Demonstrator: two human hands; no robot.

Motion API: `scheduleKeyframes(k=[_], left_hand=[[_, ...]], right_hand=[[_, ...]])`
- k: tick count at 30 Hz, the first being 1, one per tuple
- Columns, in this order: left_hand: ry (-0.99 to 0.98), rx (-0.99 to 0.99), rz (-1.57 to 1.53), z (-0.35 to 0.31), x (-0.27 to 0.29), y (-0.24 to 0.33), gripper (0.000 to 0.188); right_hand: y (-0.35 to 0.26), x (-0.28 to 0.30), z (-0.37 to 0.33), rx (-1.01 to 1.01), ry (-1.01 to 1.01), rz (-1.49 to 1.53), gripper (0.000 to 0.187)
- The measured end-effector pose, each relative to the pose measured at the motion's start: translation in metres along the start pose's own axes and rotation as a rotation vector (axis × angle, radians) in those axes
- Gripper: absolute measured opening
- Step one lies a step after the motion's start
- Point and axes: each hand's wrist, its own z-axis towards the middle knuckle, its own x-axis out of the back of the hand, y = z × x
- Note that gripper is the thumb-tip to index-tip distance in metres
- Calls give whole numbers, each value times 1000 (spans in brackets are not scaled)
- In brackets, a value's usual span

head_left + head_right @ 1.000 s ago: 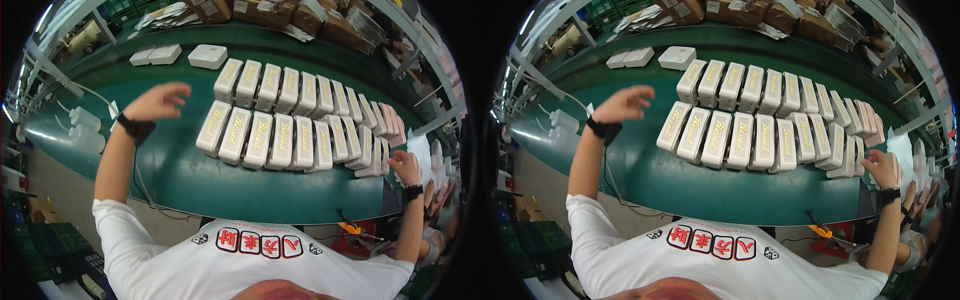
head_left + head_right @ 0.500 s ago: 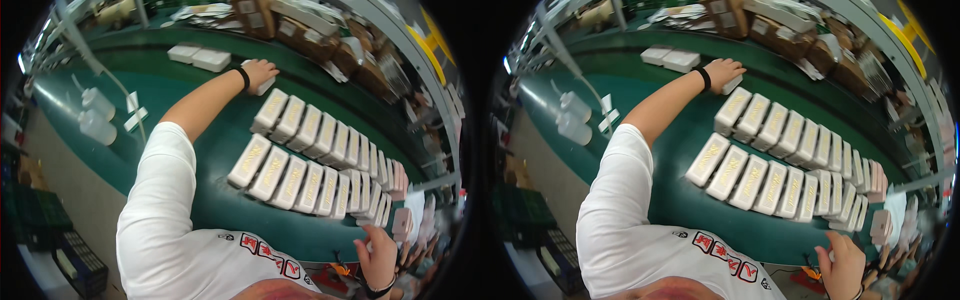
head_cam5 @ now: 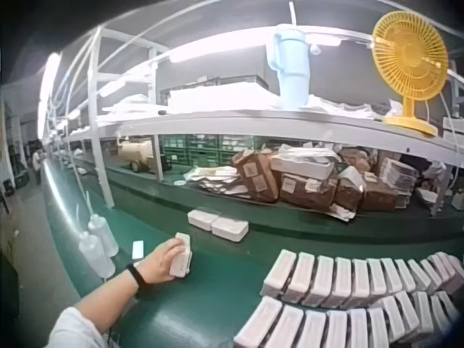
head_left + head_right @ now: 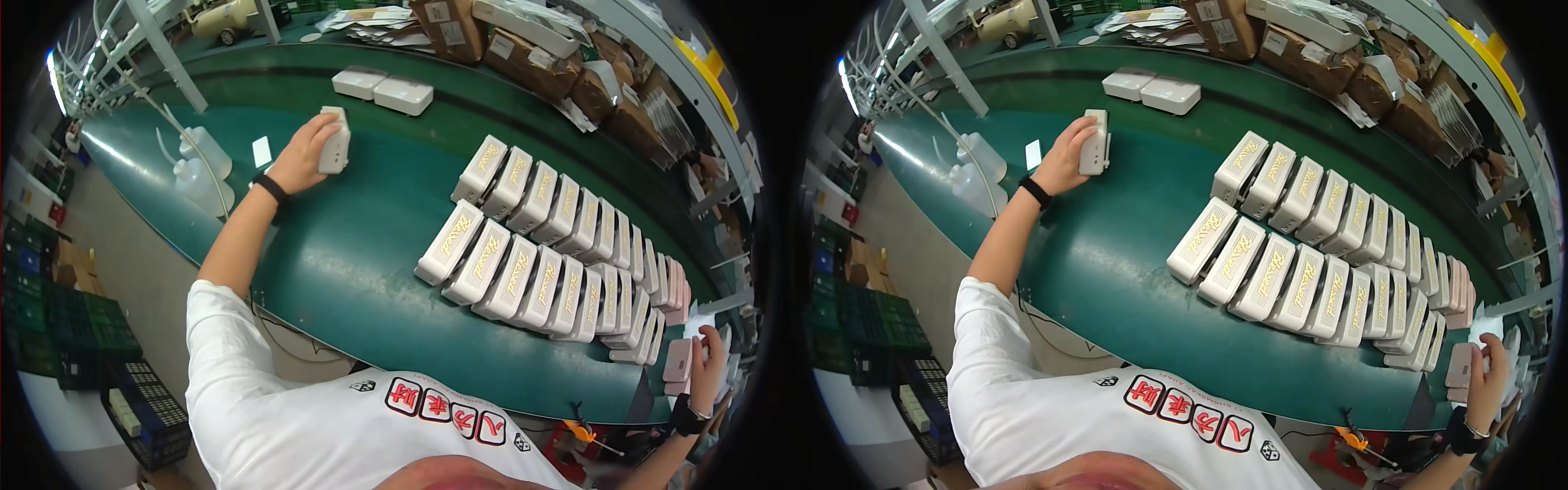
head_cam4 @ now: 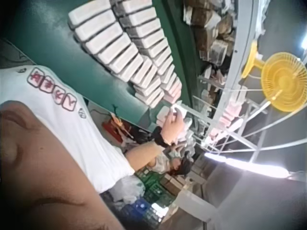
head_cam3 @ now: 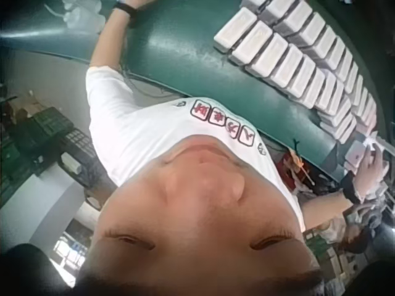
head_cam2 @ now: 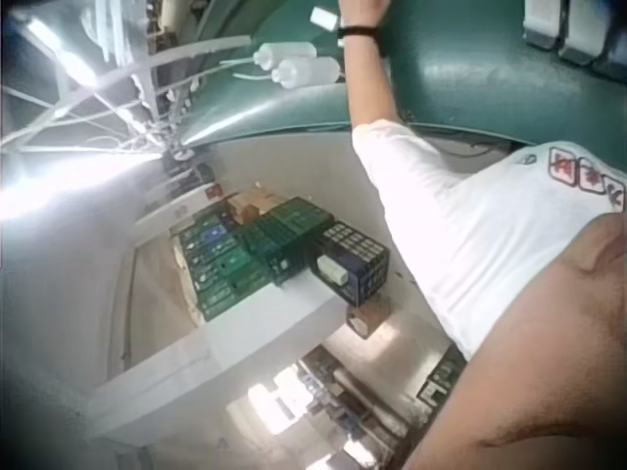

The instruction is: Testing and inspecting white electronic components on a production line using specialized probes and circular gauges.

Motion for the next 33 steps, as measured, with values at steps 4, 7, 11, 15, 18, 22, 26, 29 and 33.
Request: scheduleKeyframes(k=[4, 7, 11, 15, 18, 22, 26, 29, 33], left_hand=[[-154, 76, 15, -26, 32, 13, 80], [-111, 189, 72, -59, 36, 5, 77], [-59, 361, 262, -111, 46, -53, 73], [-216, 419, 49, -85, 56, -34, 71], [-221, 380, 61, -57, 39, -31, 76], [-341, 527, 181, -30, 28, -22, 81], [-340, 600, 191, -49, 18, -49, 83], [-310, 585, 163, -58, 16, -72, 77], [-410, 486, 369, -46, 19, -79, 61]], right_hand=[[0, 6, -12, -176, -91, -4, 22], [2, 3, -14, -214, -102, 47, 22], [30, -1, -6, -154, -69, 137, 21], [60, 2, -9, -165, -66, 118, 21], [69, -1, -14, -162, -29, 120, 21], [64, -2, -25, -148, -22, 53, 19], [63, -11, -28, -104, 57, 144, 16], [68, 3, -24, -237, -113, 88, 21], [83, 5, -31, -259, -113, 32, 21]])
